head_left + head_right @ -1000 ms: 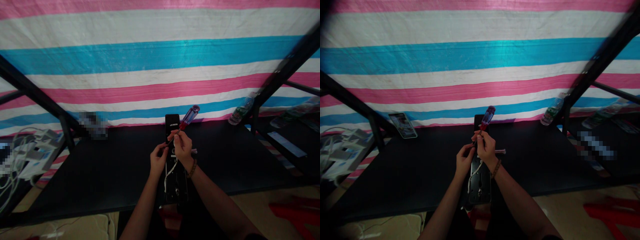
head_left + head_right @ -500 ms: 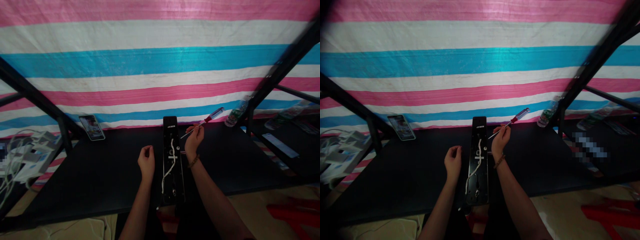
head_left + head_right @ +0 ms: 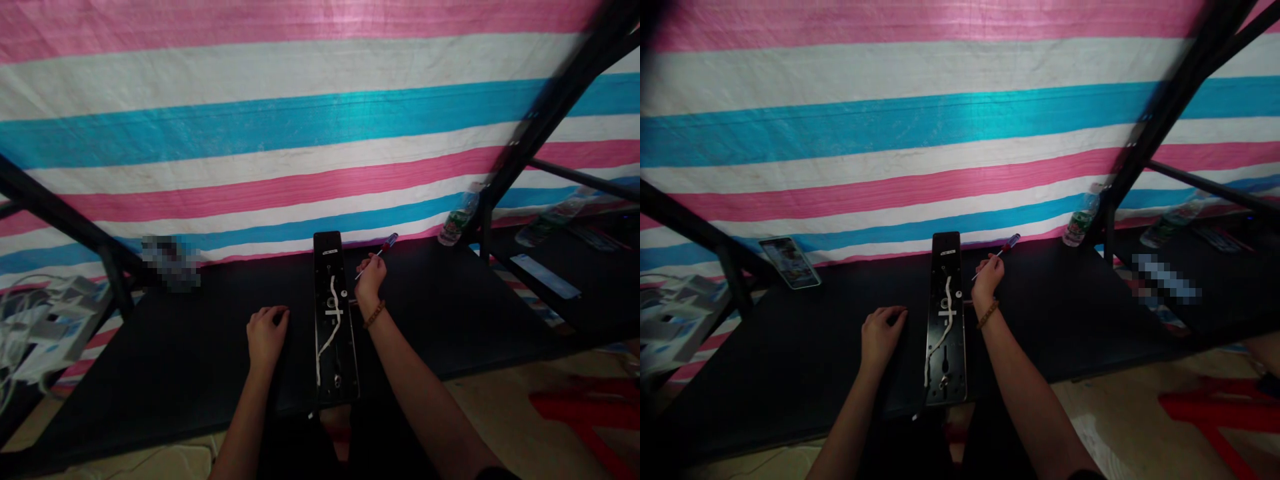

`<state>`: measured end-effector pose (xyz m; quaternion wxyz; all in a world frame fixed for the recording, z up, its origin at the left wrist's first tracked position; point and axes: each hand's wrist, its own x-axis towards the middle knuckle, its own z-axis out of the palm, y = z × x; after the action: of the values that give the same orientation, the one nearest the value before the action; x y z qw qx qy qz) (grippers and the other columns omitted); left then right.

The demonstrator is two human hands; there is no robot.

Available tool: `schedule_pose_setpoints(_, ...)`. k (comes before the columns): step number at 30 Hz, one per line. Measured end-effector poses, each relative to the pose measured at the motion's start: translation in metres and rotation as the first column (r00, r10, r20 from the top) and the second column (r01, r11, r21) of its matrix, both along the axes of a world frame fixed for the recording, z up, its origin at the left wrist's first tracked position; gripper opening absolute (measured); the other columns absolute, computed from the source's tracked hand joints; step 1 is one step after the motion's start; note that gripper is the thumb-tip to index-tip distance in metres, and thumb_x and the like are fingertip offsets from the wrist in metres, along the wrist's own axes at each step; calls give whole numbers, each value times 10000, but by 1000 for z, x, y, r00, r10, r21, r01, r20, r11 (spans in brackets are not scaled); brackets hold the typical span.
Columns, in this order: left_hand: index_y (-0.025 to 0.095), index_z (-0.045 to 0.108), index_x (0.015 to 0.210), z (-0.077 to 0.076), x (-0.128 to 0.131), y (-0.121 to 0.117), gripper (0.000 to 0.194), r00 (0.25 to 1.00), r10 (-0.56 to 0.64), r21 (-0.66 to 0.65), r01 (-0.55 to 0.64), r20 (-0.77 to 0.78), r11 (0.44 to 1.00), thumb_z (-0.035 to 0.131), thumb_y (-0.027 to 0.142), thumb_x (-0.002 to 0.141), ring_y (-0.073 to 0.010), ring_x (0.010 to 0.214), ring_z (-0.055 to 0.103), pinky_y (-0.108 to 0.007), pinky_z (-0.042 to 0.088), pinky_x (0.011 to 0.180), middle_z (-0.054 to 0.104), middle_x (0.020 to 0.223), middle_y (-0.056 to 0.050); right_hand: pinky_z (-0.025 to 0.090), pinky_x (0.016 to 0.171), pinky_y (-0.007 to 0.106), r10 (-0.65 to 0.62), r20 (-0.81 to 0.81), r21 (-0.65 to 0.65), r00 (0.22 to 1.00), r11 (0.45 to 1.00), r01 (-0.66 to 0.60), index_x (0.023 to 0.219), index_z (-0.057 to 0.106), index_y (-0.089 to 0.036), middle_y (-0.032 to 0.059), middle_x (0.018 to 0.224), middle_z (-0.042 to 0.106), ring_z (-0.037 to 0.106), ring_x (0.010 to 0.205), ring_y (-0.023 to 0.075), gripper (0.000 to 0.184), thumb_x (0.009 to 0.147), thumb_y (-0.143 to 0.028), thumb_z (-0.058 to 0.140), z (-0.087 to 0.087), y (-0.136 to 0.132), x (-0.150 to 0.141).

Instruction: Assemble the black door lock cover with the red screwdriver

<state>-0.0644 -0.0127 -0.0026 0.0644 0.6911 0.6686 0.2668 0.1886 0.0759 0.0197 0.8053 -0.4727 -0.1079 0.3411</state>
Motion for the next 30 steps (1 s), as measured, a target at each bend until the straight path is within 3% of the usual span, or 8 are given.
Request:
schedule_pose_setpoints(5,224,764,984,1,-4,2,266,998,-8,23,7,67,1000,586,393,881,-299,972,649,-454,491,920,729,1011,-84,322,431,190,-6,-4,-35,1000,999,6,873,495,-207,-109,553,443,398,417,68,192,912,-395,491,-4,2,0)
schedule_pose_setpoints(8,210,764,993,9,-1,-9,293,975,-5,56,-8,224,998,617,423,856,-288,929,668,-443,516,885,732,1012,-92,334,429,195,-10,-3,-55,1000,998,10,876,498,-202,-105,556,457,416,419,75,202,913,-399,482,-7,3,0)
schedule_pose_setpoints(12,210,744,1058,20,32,-44,340,814,80,52,-134,576,990,599,469,892,-258,938,701,-413,545,894,746,1051,-88,368,440,203,-23,42,-71,999,997,26,901,501,-201,-92,583,487,456,438,84,231,918,-429,470,-11,5,1)
schedule_pose_setpoints(16,215,604,1354,16,85,-74,522,664,-10,-46,67,747,997,635,440,884,-285,1217,641,-448,488,1066,668,1335,-120,376,446,203,-46,130,-58,990,997,54,927,486,-210,-73,632,544,471,447,83,255,929,-464,468,-8,3,4)
schedule_pose_setpoints(19,247,458,1493,7,106,-82,655,630,-18,-67,111,776,992,636,421,887,-288,1394,497,-476,380,1173,520,1517,-111,432,492,217,-77,176,-10,981,997,79,930,460,-222,-50,683,596,519,481,90,258,943,-479,460,2,-2,9)
schedule_pose_setpoints(24,257,453,1498,-3,101,-81,685,609,-24,-67,125,793,990,660,427,868,-297,1428,450,-496,328,1199,490,1542,-113,526,633,272,-160,250,206,955,972,109,917,441,-234,-26,741,640,624,579,121,256,957,-479,506,29,-12,15)
schedule_pose_setpoints(27,259,444,1503,-3,99,-81,704,600,-36,-67,149,799,987,669,426,857,-298,1450,416,-499,304,1209,470,1557,-110,523,659,278,-195,455,259,869,962,81,902,472,-227,-14,767,645,623,605,125,249,976,-463,506,47,-8,12)
schedule_pose_setpoints(30,244,422,1514,-2,101,-82,706,604,-44,-65,158,796,985,643,442,874,-293,1473,377,-508,264,1225,440,1575,-119,522,675,279,-149,620,307,771,950,-63,913,493,-222,5,840,649,622,644,123,228,997,-433,477,61,8,9)
